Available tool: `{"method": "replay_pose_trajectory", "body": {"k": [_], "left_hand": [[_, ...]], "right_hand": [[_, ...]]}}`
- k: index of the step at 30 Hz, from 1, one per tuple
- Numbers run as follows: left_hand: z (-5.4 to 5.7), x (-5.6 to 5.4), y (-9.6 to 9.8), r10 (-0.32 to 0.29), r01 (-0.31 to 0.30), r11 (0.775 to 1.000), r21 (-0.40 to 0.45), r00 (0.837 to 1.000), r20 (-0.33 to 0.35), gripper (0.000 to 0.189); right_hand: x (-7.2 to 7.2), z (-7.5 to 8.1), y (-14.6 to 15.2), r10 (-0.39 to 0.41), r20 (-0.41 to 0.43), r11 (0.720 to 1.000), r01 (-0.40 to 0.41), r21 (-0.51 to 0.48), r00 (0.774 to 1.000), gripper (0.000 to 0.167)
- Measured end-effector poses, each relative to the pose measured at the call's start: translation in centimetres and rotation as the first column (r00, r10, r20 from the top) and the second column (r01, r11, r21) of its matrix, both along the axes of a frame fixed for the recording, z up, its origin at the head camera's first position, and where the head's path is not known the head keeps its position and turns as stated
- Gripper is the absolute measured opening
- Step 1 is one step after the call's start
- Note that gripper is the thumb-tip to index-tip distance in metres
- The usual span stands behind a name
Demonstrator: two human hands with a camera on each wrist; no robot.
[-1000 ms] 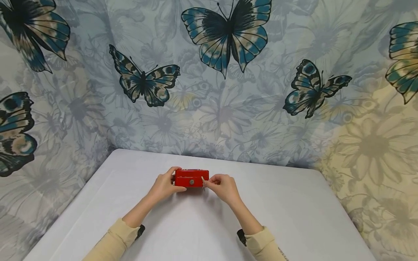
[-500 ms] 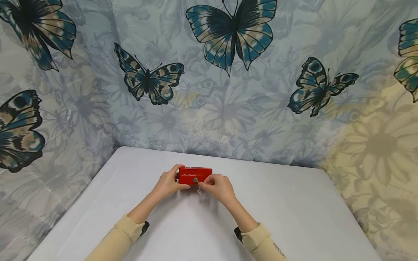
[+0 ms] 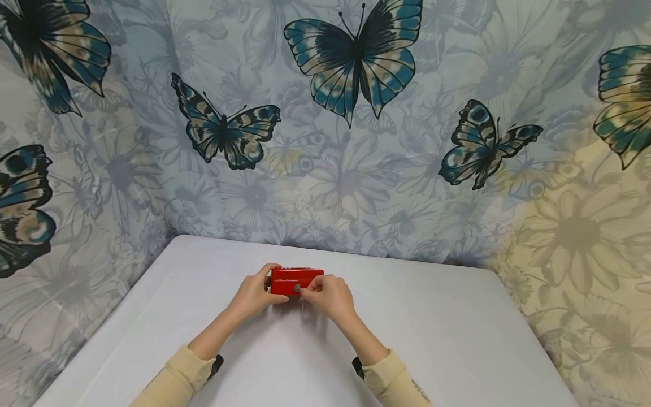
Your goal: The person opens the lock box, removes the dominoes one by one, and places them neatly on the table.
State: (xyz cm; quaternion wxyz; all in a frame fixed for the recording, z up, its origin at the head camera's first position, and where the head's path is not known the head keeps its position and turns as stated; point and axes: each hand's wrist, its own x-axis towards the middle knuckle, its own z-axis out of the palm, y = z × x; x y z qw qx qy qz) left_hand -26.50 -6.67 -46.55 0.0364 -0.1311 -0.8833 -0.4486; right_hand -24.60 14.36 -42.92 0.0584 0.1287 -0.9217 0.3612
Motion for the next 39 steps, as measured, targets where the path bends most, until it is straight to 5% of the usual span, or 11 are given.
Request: {"method": "replay_pose_trajectory", "body": {"k": [21,39], "left_hand": [[0.31,0.00,0.08,0.003,-0.003,1.000,-0.022,1.000,-0.001,0.068],[0.52,0.13,0.23,0.001,-0.001,1.000,-0.022,1.000,0.009,0.069]], "right_hand": [[-0.12,0.20,-0.71,0.027,-0.104,0.998,-0.033,-0.059,0.994,0.021],[-0.42,0.12,-0.56,0.033,-0.081,0.996,-0.039,-0.076,0.996,0.022]]}}
